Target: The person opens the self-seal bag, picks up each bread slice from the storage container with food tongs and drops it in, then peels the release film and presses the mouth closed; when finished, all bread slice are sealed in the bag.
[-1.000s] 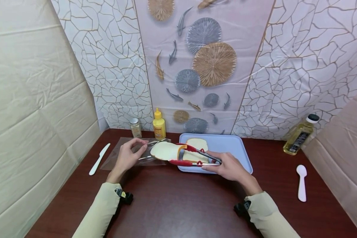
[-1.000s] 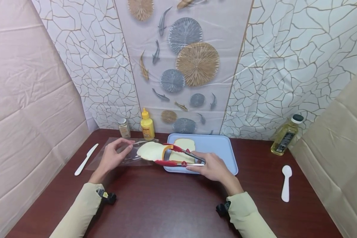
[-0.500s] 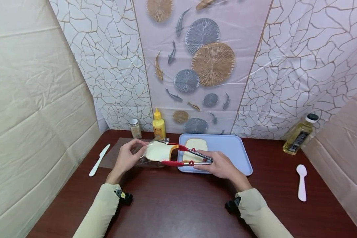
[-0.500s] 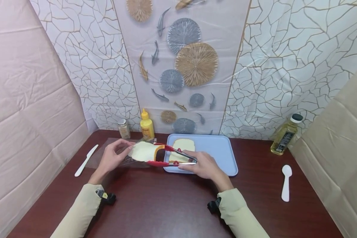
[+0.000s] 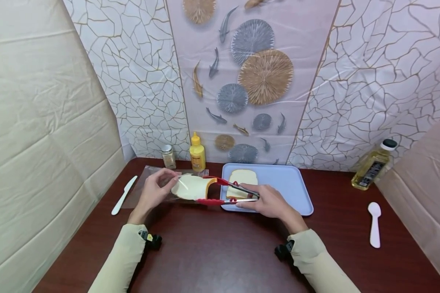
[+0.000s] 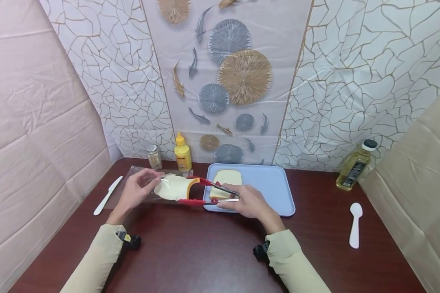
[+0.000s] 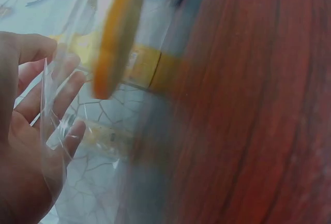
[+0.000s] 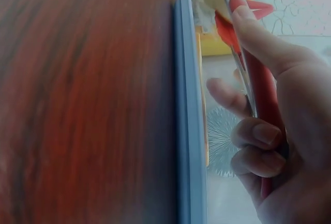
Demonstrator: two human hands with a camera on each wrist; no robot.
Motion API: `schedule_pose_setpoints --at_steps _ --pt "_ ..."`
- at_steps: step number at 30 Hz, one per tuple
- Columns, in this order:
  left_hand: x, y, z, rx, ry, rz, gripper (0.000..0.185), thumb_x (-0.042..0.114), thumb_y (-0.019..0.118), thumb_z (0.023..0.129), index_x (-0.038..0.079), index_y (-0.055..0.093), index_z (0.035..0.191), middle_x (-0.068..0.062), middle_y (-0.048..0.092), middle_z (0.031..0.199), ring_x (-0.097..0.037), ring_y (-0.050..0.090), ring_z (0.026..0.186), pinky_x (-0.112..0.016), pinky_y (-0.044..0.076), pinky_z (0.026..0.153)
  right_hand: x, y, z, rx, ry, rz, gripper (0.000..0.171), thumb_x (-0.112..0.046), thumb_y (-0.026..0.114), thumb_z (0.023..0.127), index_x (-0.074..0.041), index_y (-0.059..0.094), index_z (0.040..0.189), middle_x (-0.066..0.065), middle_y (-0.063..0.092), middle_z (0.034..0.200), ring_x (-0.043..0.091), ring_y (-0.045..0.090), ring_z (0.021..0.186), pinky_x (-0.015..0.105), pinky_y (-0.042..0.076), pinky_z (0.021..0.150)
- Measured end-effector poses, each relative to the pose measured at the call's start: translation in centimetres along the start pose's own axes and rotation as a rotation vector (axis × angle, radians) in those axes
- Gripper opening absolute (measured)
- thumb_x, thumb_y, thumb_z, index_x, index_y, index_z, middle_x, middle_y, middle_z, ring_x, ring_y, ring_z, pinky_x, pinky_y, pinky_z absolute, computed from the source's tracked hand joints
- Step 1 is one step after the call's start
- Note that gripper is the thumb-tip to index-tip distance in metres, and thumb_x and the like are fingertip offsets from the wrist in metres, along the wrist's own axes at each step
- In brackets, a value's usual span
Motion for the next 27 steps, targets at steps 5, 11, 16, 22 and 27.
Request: schedule_pose_setpoints --at_steps 5,11,16,22,27 --pt "0.0 0.7 0.0 -0.048 0.011 -0.039 0.012 0.019 0.077 0.103 0.010 0.075 0.111 -0.008 0.081 0.123 -0.026 0.076 0.120 -0.023 0.057 0.103 -0.2 0.2 0.0 -0.020 -0.008 0.035 0.076 -0.061 0.085 0.088 -0.028 0.064 0.152 0.003 0.080 0.106 0.018 0.063 0.094 0.037 0.051 0.083" --pt "0.5 1.5 0.0 -0.103 0.048 -0.112 0.011 0.015 0.076 0.103 0.007 0.074 0.111 -0.011 0.081 0.125 -0.025 0.074 0.125 -0.047 0.054 0.114 -0.4 0.4 -0.1 -0.046 0.002 0.032 0.076 -0.064 0.083 0.089 -0.030 0.062 0.154 0.007 0.079 0.125 0.016 0.068 0.103 0.038 0.054 0.088" --pt "0.5 1.2 -0.1 -0.091 0.050 -0.099 0.010 0.017 0.076 0.103 0.009 0.074 0.111 -0.009 0.081 0.124 -0.022 0.075 0.122 -0.031 0.055 0.111 -0.1 0.4 -0.1 -0.046 0.004 0.062 0.075 -0.061 0.083 0.090 -0.028 0.062 0.154 0.004 0.078 0.098 0.020 0.063 0.096 0.038 0.051 0.085" --pt "0.6 1.4 -0.1 -0.087 0.069 -0.101 0.013 0.017 0.075 0.104 0.007 0.073 0.112 -0.011 0.081 0.125 -0.014 0.075 0.120 -0.021 0.053 0.106 -0.5 0.4 -0.1 -0.025 -0.004 0.060 0.071 -0.058 0.084 0.091 -0.027 0.064 0.152 0.009 0.080 0.123 0.018 0.066 0.101 0.039 0.053 0.089" --pt "1.0 2.0 -0.1 -0.096 0.082 -0.115 0.013 0.017 0.076 0.104 0.008 0.074 0.112 -0.010 0.081 0.124 -0.017 0.075 0.121 -0.023 0.054 0.107 -1.1 0.7 -0.2 -0.017 -0.004 0.050 0.070 -0.060 0.082 0.091 -0.029 0.064 0.152 0.008 0.080 0.126 0.017 0.069 0.104 0.039 0.054 0.089"
Point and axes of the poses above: each hand's wrist, its own z-axis towards the middle knuckle, its own y-axis out of the palm, x = y × z, the point moved 10 cm from there along z, towards the middle knuckle
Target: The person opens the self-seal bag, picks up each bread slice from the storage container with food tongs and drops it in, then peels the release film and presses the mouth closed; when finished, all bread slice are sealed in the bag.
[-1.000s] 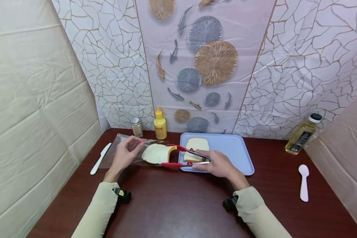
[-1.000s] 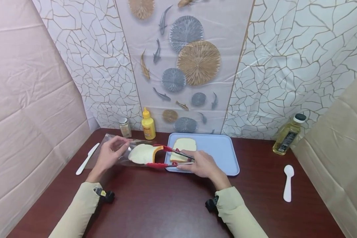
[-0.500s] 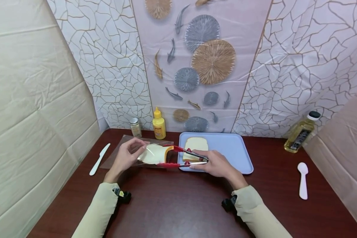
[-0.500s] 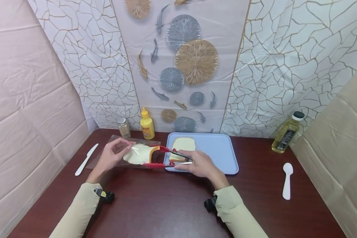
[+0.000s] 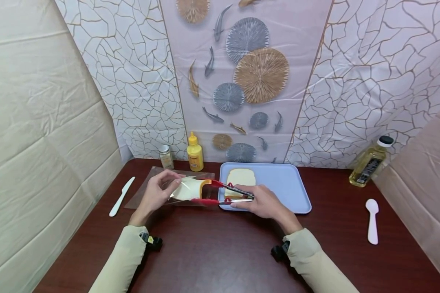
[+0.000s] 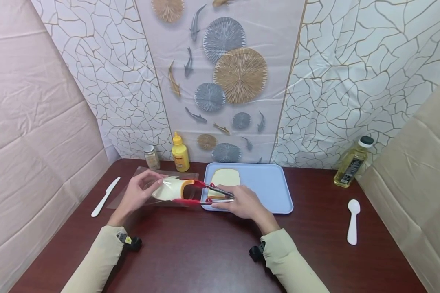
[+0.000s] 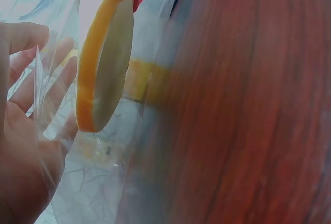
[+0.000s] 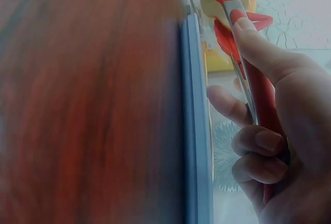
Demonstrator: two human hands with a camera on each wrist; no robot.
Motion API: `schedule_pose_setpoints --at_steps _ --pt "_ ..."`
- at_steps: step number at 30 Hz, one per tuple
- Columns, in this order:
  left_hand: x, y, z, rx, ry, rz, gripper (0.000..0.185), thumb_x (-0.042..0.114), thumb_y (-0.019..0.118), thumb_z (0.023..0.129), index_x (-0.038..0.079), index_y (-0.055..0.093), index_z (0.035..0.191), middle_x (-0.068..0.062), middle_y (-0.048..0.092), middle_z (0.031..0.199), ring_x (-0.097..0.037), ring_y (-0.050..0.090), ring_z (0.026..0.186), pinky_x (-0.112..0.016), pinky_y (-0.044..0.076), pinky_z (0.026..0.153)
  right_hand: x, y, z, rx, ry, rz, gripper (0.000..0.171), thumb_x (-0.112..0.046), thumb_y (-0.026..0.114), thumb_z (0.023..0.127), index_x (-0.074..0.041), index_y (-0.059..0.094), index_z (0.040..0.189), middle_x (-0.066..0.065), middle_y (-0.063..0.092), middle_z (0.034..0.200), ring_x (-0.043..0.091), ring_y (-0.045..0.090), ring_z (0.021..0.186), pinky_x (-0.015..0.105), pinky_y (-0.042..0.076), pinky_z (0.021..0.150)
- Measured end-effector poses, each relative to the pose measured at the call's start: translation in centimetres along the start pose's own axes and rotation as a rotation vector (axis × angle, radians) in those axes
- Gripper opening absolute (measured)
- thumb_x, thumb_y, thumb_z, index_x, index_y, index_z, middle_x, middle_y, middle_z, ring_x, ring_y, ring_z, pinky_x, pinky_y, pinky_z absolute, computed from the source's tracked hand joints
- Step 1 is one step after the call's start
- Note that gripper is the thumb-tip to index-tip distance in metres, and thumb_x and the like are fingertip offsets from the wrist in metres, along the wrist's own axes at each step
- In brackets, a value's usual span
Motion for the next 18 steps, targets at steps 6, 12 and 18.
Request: schedule_pose_setpoints --at_steps 6,12,18 --pt "0.0 0.2 -0.1 -0.002 -0.015 0.003 0.014 0.019 0.076 0.104 0.009 0.074 0.114 -0.008 0.081 0.125 -0.024 0.075 0.123 -0.033 0.054 0.112 -0.6 0.4 0.3 0.018 -0.008 0.000 0.072 -0.061 0.084 0.089 -0.030 0.064 0.151 0.003 0.081 0.122 0.018 0.070 0.103 0.040 0.055 0.088" --pt "-0.1 0.1 -0.2 0.004 -0.021 0.027 0.012 0.019 0.076 0.103 0.013 0.074 0.114 -0.007 0.081 0.124 -0.018 0.074 0.123 -0.049 0.050 0.118 -1.8 1.3 1.5 0.024 -0.035 -0.006 0.072 -0.061 0.084 0.089 -0.030 0.065 0.151 0.004 0.082 0.117 0.018 0.071 0.104 0.041 0.056 0.086" --pt "0.3 -0.3 0.0 0.043 0.014 0.028 0.010 0.014 0.077 0.102 0.011 0.075 0.112 -0.012 0.082 0.120 -0.015 0.076 0.117 -0.035 0.054 0.109 -2.5 2.3 2.6 0.009 -0.023 -0.010 0.073 -0.062 0.083 0.089 -0.032 0.063 0.153 0.004 0.078 0.133 0.017 0.072 0.108 0.041 0.058 0.087"
Point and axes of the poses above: each hand's wrist, its own z-axis towards the middle knuckle, its own y-axis out of the palm, x = y × z, the point moved 10 cm from there along z, towards the middle knuckle
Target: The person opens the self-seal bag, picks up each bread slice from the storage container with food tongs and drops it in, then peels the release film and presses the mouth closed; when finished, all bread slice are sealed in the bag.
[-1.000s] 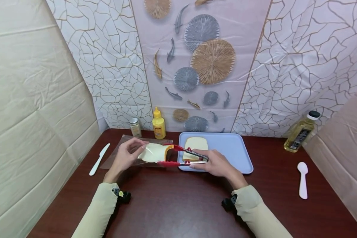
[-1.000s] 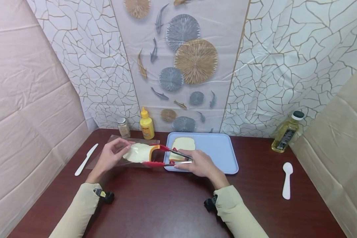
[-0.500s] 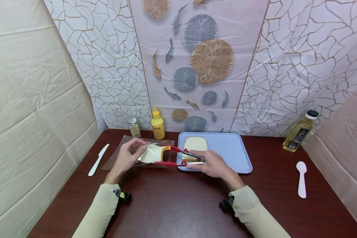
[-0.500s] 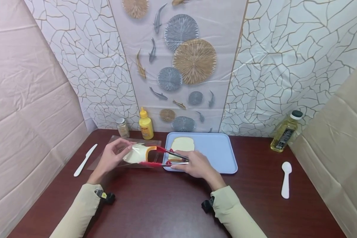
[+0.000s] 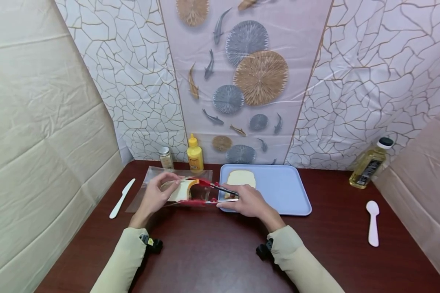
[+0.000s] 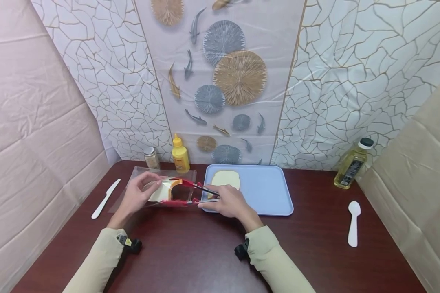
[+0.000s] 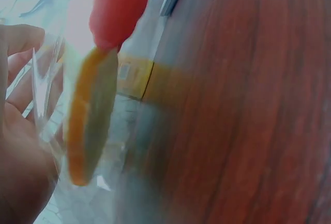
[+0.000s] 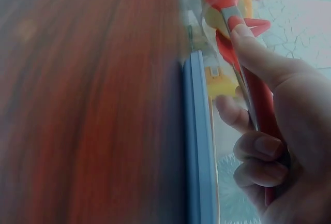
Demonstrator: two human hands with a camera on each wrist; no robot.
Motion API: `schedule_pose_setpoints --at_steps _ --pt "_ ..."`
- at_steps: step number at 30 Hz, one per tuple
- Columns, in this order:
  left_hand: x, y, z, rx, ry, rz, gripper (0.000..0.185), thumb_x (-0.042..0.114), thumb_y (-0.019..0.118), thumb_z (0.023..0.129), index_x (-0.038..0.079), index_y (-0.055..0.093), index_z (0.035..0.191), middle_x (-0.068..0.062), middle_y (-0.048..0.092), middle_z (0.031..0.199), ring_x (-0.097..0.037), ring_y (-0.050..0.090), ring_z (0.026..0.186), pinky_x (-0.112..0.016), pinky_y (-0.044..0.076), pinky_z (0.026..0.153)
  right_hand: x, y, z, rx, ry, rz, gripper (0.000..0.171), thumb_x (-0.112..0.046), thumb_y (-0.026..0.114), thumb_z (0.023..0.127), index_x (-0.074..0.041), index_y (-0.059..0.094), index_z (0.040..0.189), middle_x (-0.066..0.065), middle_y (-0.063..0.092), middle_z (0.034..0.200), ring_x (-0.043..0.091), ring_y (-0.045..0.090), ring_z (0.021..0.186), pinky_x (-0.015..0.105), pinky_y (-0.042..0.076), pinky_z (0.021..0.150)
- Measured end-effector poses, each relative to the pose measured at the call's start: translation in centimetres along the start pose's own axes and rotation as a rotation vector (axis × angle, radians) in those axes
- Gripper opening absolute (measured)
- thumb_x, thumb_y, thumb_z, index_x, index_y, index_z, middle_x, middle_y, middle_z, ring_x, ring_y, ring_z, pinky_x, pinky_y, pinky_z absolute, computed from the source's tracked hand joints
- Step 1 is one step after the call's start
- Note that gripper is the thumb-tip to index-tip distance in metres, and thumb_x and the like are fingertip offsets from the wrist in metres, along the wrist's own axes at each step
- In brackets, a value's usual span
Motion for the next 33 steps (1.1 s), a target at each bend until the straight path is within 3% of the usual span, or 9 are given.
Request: schedule_pose_setpoints --at_steps 5,12,14,18,21,23,27,30,33 --pt "0.1 -0.4 0.1 0.017 0.009 -0.049 0.011 0.013 0.076 0.102 0.007 0.074 0.112 -0.015 0.082 0.119 -0.015 0.077 0.115 -0.026 0.054 0.106 -0.3 0.4 0.4 -0.008 0.019 -0.047 0.074 -0.065 0.083 0.088 -0.031 0.064 0.152 0.007 0.077 0.134 0.020 0.073 0.111 0.044 0.059 0.087" --pt "-0.1 0.1 0.0 -0.015 -0.023 -0.004 0.010 0.017 0.078 0.102 0.013 0.075 0.111 -0.008 0.082 0.120 -0.016 0.075 0.119 -0.045 0.053 0.110 -0.4 0.4 0.4 -0.008 0.022 -0.029 0.077 -0.067 0.082 0.088 -0.030 0.063 0.153 0.006 0.075 0.139 0.020 0.072 0.117 0.044 0.060 0.091" --pt "-0.1 0.1 -0.1 -0.012 -0.026 -0.003 0.010 0.017 0.078 0.102 0.013 0.075 0.111 -0.009 0.082 0.120 -0.015 0.075 0.118 -0.045 0.054 0.109 -0.4 0.5 0.4 -0.007 0.020 -0.033 0.078 -0.067 0.082 0.087 -0.030 0.063 0.153 0.006 0.076 0.136 0.018 0.072 0.114 0.042 0.059 0.090" --pt "0.1 -0.1 -0.1 -0.002 -0.035 -0.010 0.012 0.018 0.079 0.101 0.013 0.075 0.111 -0.009 0.082 0.120 -0.010 0.075 0.114 -0.034 0.056 0.103 -0.7 0.9 0.6 -0.002 0.011 -0.033 0.079 -0.066 0.083 0.087 -0.029 0.062 0.154 0.005 0.080 0.097 0.015 0.068 0.091 0.037 0.055 0.079" --pt "0.2 -0.1 0.0 -0.002 -0.038 -0.018 0.012 0.019 0.079 0.101 0.013 0.074 0.111 -0.008 0.082 0.119 -0.008 0.075 0.113 -0.037 0.055 0.106 -1.0 1.1 0.8 0.002 0.005 -0.030 0.080 -0.066 0.083 0.087 -0.028 0.062 0.154 -0.002 0.064 0.070 0.013 0.057 0.076 0.033 0.048 0.070" --pt "0.2 0.0 0.0 -0.008 -0.045 -0.014 0.012 0.020 0.079 0.101 0.015 0.074 0.112 -0.007 0.082 0.119 -0.008 0.074 0.113 -0.045 0.052 0.111 -1.1 1.4 0.9 0.000 0.008 -0.037 0.080 -0.067 0.083 0.087 -0.029 0.062 0.154 -0.005 0.057 0.065 0.012 0.052 0.071 0.033 0.045 0.066" --pt "-0.6 0.7 -0.1 -0.048 -0.071 0.023 0.013 0.023 0.077 0.103 0.017 0.075 0.113 -0.006 0.081 0.121 -0.010 0.073 0.115 -0.058 0.045 0.118 -1.2 1.8 1.0 -0.010 0.026 -0.057 0.082 -0.069 0.082 0.087 -0.030 0.060 0.156 -0.007 0.058 0.070 0.012 0.051 0.071 0.033 0.045 0.064" --pt "-1.7 1.2 -0.4 -0.076 -0.113 0.050 0.012 0.023 0.078 0.103 0.017 0.075 0.113 -0.006 0.082 0.121 -0.010 0.074 0.113 -0.048 0.052 0.113 -1.1 2.0 0.9 -0.024 0.037 -0.063 0.084 -0.068 0.082 0.087 -0.027 0.059 0.157 -0.006 0.060 0.074 0.012 0.054 0.073 0.034 0.046 0.065" --pt "-2.5 1.6 -0.6 -0.092 -0.143 0.035 0.011 0.019 0.077 0.103 0.013 0.074 0.112 -0.009 0.082 0.121 -0.017 0.077 0.110 -0.031 0.058 0.099 -0.9 2.0 0.8 -0.024 0.049 -0.074 0.084 -0.068 0.082 0.087 -0.026 0.059 0.156 -0.008 0.061 0.077 0.011 0.055 0.072 0.033 0.046 0.063"
Point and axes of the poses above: each hand's wrist, its own z-axis towards the middle knuckle, its own y-axis out of the palm, x = y × z, the point moved 10 cm from there along z, towards the middle knuckle
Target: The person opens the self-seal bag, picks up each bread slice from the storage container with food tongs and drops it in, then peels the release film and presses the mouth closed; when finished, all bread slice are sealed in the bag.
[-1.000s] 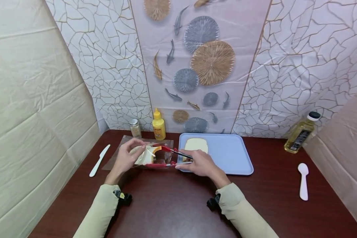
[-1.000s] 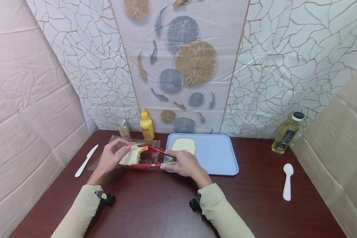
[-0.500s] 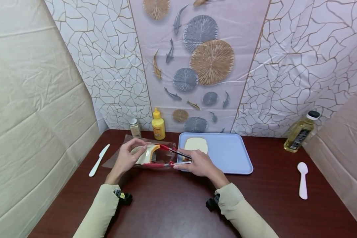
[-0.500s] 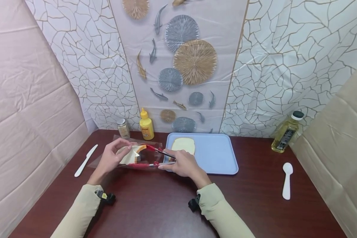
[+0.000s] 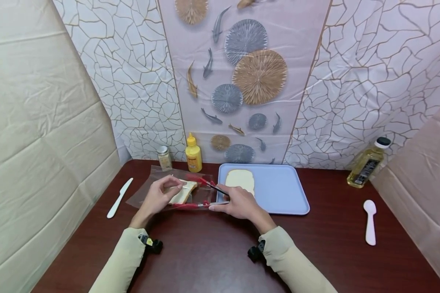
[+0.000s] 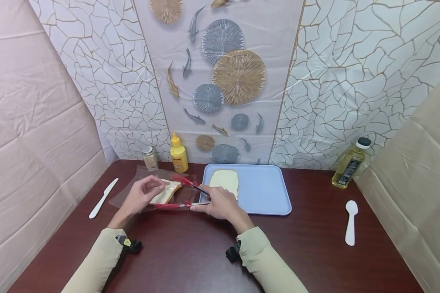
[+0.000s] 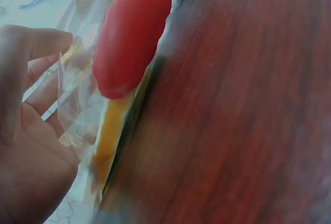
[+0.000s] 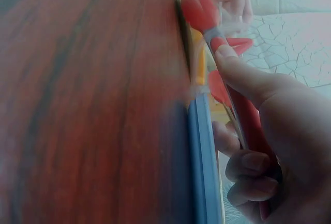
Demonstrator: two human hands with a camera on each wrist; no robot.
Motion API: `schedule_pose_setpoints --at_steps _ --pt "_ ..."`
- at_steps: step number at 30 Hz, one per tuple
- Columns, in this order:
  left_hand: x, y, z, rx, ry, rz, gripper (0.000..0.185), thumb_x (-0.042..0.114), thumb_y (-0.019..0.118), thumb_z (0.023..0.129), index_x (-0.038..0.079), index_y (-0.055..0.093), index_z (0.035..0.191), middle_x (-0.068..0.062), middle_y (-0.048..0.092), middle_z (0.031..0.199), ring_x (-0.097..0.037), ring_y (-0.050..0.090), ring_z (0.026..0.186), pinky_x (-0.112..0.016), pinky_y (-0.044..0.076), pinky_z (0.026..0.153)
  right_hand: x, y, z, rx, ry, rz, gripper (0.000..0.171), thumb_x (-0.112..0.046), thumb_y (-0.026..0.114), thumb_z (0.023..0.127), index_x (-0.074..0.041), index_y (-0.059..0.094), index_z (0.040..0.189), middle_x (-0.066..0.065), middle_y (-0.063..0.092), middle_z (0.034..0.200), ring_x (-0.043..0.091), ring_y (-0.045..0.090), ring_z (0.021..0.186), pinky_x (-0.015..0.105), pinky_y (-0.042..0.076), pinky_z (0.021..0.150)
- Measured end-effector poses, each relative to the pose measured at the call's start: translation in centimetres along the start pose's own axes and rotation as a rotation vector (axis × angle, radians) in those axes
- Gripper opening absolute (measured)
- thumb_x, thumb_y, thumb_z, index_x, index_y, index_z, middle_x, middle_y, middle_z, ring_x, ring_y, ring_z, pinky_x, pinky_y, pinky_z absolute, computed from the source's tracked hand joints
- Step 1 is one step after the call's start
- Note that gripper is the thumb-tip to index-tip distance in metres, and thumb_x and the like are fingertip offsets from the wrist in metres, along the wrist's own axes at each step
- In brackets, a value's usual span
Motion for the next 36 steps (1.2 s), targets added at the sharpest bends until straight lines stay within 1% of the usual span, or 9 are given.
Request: schedule_pose_setpoints --at_steps 3,8,12,15,16,22,27,31,36 --pt "-0.2 0.1 -0.1 -0.006 -0.014 -0.034 0.011 0.015 0.077 0.102 0.009 0.073 0.112 -0.012 0.082 0.122 -0.028 0.079 0.109 -0.020 0.059 0.089 0.2 0.0 0.0 0.005 0.010 -0.002 0.082 -0.068 0.083 0.087 -0.027 0.061 0.153 -0.010 0.061 0.078 0.010 0.054 0.068 0.032 0.045 0.060" --pt "-0.3 0.2 0.0 -0.006 -0.034 -0.050 0.012 0.015 0.076 0.103 0.010 0.072 0.112 -0.013 0.081 0.124 -0.035 0.078 0.113 -0.019 0.059 0.090 0.3 -0.6 -0.4 -0.008 0.029 0.021 0.080 -0.069 0.082 0.087 -0.028 0.062 0.152 -0.007 0.065 0.081 0.012 0.055 0.071 0.033 0.047 0.065" --pt "-0.3 0.2 0.1 0.001 -0.028 -0.042 0.011 0.016 0.076 0.103 0.010 0.073 0.112 -0.012 0.081 0.124 -0.030 0.079 0.111 -0.019 0.059 0.090 0.6 -1.2 -0.9 -0.005 0.048 0.049 0.084 -0.071 0.082 0.085 -0.029 0.061 0.155 0.002 0.078 0.111 0.014 0.066 0.091 0.040 0.056 0.080" --pt "-0.2 0.2 0.1 -0.002 -0.017 -0.026 0.012 0.018 0.076 0.104 0.010 0.073 0.112 -0.012 0.081 0.123 -0.023 0.079 0.108 -0.020 0.059 0.089 1.0 -1.5 -1.2 0.001 0.058 0.078 0.084 -0.069 0.083 0.085 -0.029 0.060 0.155 0.005 0.074 0.139 0.015 0.069 0.113 0.044 0.059 0.094" --pt "-0.2 0.3 0.1 -0.006 -0.012 -0.022 0.012 0.018 0.075 0.104 0.010 0.073 0.112 -0.012 0.081 0.124 -0.021 0.078 0.108 -0.020 0.059 0.089 1.1 -1.5 -1.3 0.000 0.058 0.091 0.084 -0.069 0.084 0.085 -0.028 0.061 0.155 0.005 0.072 0.142 0.016 0.069 0.116 0.045 0.059 0.097" --pt "0.0 0.5 0.1 -0.022 0.006 0.003 0.013 0.021 0.076 0.104 0.012 0.073 0.113 -0.010 0.082 0.121 -0.012 0.077 0.106 -0.022 0.059 0.091 2.1 -1.0 -1.4 -0.041 0.065 0.163 0.083 -0.067 0.084 0.086 -0.020 0.064 0.152 0.002 0.077 0.126 0.015 0.064 0.099 0.036 0.054 0.089" --pt "0.4 1.3 0.2 -0.080 0.016 0.003 0.010 0.018 0.076 0.103 0.014 0.074 0.112 -0.012 0.081 0.120 -0.022 0.079 0.104 -0.024 0.059 0.089 2.5 -0.7 -1.3 -0.085 0.057 0.241 0.079 -0.063 0.084 0.088 -0.017 0.066 0.150 0.001 0.078 0.118 0.013 0.063 0.096 0.033 0.053 0.087" --pt "0.5 1.5 0.2 -0.096 0.007 -0.008 0.009 0.015 0.075 0.103 0.014 0.074 0.112 -0.012 0.081 0.120 -0.028 0.079 0.105 -0.024 0.059 0.088 2.7 -1.2 -1.3 -0.080 0.066 0.231 0.082 -0.064 0.085 0.086 -0.018 0.065 0.151 0.001 0.077 0.125 0.012 0.063 0.098 0.032 0.053 0.087" --pt "0.5 1.4 0.1 -0.074 -0.005 -0.032 0.009 0.010 0.074 0.103 0.008 0.074 0.112 -0.011 0.082 0.120 -0.030 0.080 0.106 -0.023 0.060 0.086 2.9 -2.4 -1.7 -0.046 0.088 0.132 0.088 -0.066 0.086 0.085 -0.022 0.059 0.156 0.000 0.074 0.091 0.009 0.057 0.076 0.030 0.048 0.069"
Point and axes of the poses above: each hand's wrist, its own z-axis towards the middle knuckle, its own y-axis out of the palm, x = y × z, the point moved 10 cm from there along z, towards the middle knuckle
